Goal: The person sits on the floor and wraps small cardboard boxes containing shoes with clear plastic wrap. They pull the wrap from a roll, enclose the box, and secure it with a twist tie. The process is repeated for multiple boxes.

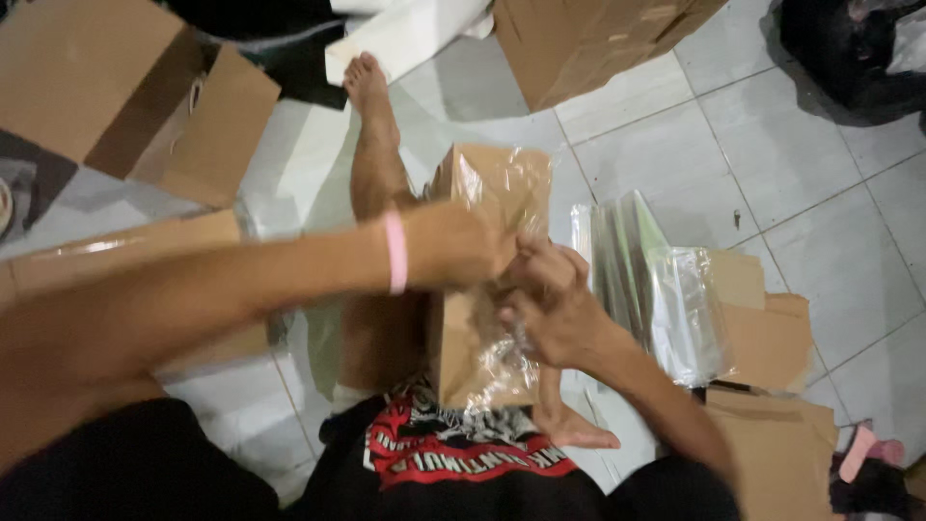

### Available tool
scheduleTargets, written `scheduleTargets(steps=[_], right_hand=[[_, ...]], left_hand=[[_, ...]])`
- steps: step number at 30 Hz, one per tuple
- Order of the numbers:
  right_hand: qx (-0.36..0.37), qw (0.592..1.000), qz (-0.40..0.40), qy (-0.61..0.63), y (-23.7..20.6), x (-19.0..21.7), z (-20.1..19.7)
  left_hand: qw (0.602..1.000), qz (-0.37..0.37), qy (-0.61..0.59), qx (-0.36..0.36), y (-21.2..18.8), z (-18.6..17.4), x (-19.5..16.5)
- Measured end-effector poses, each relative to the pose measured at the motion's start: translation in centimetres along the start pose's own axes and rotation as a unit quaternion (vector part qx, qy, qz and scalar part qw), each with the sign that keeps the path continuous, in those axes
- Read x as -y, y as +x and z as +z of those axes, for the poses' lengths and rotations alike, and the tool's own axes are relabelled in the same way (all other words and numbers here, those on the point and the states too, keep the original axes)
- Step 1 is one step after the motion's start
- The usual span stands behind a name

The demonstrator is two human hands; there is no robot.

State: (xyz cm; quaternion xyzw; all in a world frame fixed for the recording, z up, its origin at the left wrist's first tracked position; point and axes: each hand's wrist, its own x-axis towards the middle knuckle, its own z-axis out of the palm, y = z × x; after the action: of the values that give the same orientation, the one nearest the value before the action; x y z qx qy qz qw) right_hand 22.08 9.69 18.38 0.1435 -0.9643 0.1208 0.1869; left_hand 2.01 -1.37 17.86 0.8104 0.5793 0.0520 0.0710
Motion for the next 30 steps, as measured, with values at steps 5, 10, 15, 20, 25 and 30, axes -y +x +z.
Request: scheduleTargets(steps=[5,10,15,20,25,30], right_hand=[[-0.104,0.988,0.034,0.110,0.1,-3.3,2.8],[-0.007,0.975,0.130,0.180,1.2,-4.5,2.9],[-0.022,0.986,0.066,0.151,1.8,-4.3,1.9],[-0.068,0.953,0.212,0.206,0.3,-4.1,3.3],[-0.145,0.892,0.332,0.271,-0.2,-4.4,5.7],[-0.083,0.938,0.276,0.192,0.1,-4.5,4.3]], left_hand=[[0.978,-0.145,-0.133,-0.075,-2.3,-0.2,-4.3],[0.980,-0.126,-0.063,-0.142,-2.5,1.1,-5.6],[0.976,-0.081,-0.008,-0.204,-2.2,2.5,-3.8],[0.961,-0.097,-0.033,-0.255,-1.4,4.5,-3.5],[0.970,-0.151,0.033,-0.189,-1.0,5.9,-4.9],[0.953,-0.118,0.059,-0.272,-1.4,6.2,-4.4]])
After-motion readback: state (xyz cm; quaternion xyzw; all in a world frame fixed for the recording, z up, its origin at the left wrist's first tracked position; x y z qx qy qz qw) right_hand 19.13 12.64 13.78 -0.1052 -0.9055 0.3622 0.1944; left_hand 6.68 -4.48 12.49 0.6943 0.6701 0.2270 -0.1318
